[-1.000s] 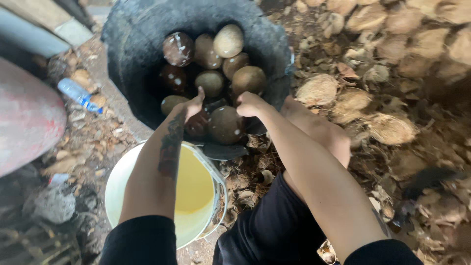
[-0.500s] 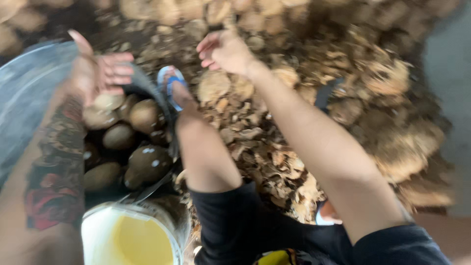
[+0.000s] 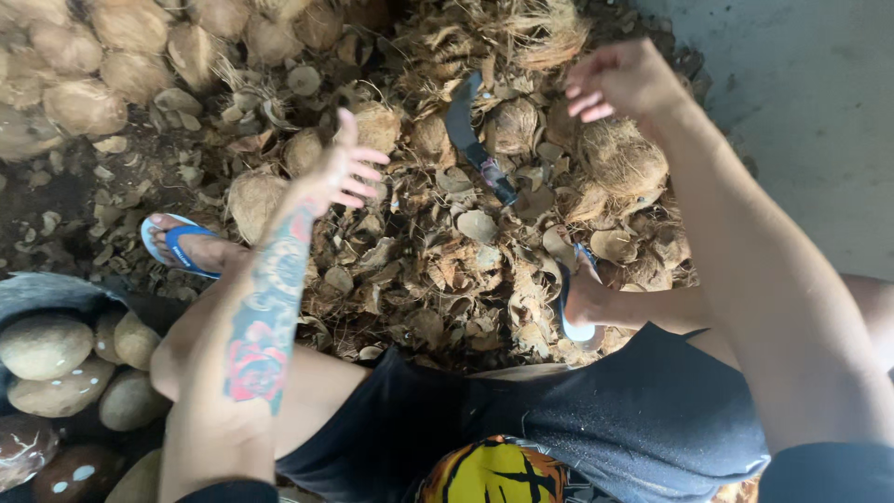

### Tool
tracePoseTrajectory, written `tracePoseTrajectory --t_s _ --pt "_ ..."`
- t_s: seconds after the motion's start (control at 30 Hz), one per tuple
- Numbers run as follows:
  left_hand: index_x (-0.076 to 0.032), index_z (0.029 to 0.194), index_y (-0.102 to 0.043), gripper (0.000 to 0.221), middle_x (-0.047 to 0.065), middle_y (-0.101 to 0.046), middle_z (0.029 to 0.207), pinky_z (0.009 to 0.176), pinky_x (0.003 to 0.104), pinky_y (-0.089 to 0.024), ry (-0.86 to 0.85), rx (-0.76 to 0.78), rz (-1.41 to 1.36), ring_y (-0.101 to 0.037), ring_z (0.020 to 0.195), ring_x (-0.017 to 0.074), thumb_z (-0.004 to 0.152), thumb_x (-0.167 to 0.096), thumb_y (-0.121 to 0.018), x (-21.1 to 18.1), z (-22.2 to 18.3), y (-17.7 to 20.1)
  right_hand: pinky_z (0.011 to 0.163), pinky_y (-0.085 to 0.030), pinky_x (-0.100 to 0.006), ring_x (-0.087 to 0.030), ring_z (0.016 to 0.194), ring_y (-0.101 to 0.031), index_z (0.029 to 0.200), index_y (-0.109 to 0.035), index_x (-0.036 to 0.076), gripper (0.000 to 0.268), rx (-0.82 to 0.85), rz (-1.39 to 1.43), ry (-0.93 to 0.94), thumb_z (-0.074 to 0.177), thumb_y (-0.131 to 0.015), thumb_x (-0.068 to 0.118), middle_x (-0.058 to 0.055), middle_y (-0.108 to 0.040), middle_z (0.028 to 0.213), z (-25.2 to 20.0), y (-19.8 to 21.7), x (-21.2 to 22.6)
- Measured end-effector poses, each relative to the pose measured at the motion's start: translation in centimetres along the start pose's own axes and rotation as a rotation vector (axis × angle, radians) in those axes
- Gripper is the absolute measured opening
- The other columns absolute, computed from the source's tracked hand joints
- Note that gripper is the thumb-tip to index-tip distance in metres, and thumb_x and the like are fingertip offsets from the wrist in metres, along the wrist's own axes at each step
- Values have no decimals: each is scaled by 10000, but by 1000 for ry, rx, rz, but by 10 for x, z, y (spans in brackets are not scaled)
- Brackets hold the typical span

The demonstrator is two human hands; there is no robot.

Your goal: The person husks coconuts by hand and using a blade, then places the husked coconuts into a large black container.

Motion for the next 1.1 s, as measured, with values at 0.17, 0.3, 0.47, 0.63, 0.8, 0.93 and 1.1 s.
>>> tracePoseTrajectory --t_s 0.17,0.3,0.47,0.63,0.8,0.93,1.1 --pt "-106 1461 -579 978 231 -576 1538 1113 542 -525 22 90 20 -634 1332 404 904 -751 -101 62 75 -77 911 -700 -293 -246 1014 -786 1277 -693 -3 235 115 -53 -222 1135 -508 27 -194 -762 1197 7 -46 -89" --pt "-89 1519 -576 877 297 -452 1584 1114 708 -408 -84 70 -64 -423 1452 526 1080 -711 -141 88 94 -112 927 -629 -429 -282 1066 -757 1275 -738 121 374 139 -281 -48 931 -803 253 -103 -783 1163 50 -109 -154" --pt "-214 1608 -514 783 279 -180 1747 1286 666 -156 -29 52 78 -140 1598 498 1088 -682 -162 87 81 -147 1100 -560 -475 -327 1255 -697 1312 -720 279 478 192 -477 -33 873 -789 456 -45 -757 1309 92 -131 -201" --pt "-197 1685 -365 909 223 -263 1735 1298 617 -170 73 44 150 -206 1600 431 1050 -806 -135 117 104 -155 1120 -384 -717 -489 1394 -467 1530 -465 150 902 -255 -802 2 845 -860 583 -224 -505 1459 61 6 -130" --pt "-125 1706 -310 902 233 -211 1751 1317 590 -87 75 31 120 -146 1610 446 1080 -745 -115 116 112 -159 1121 -211 -860 -619 1519 -196 1597 -340 232 1089 -109 -751 -352 736 -886 613 -302 -241 1692 78 39 -211" --pt "-80 1649 -416 875 241 -273 1723 1338 568 -91 68 -72 141 -188 1603 428 1077 -710 -212 78 81 -157 988 -378 -867 -618 1453 -312 1510 -419 241 1086 -134 -692 -318 631 -963 574 -247 -308 1646 101 41 -254" --pt "-164 1606 -493 811 181 -377 1700 1316 531 -196 38 -64 343 -314 1583 365 1037 -737 -421 80 80 -145 1032 -404 -811 -614 1446 -286 1520 -474 253 1109 -200 -539 -324 598 -998 579 -246 -329 1609 56 57 -226"
Point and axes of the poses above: each hand's wrist, its own z-axis towards the middle knuckle, its own y-axis out of the back of the hand, x = y × z, the point moved 8 cm from there along z, towards the middle knuckle
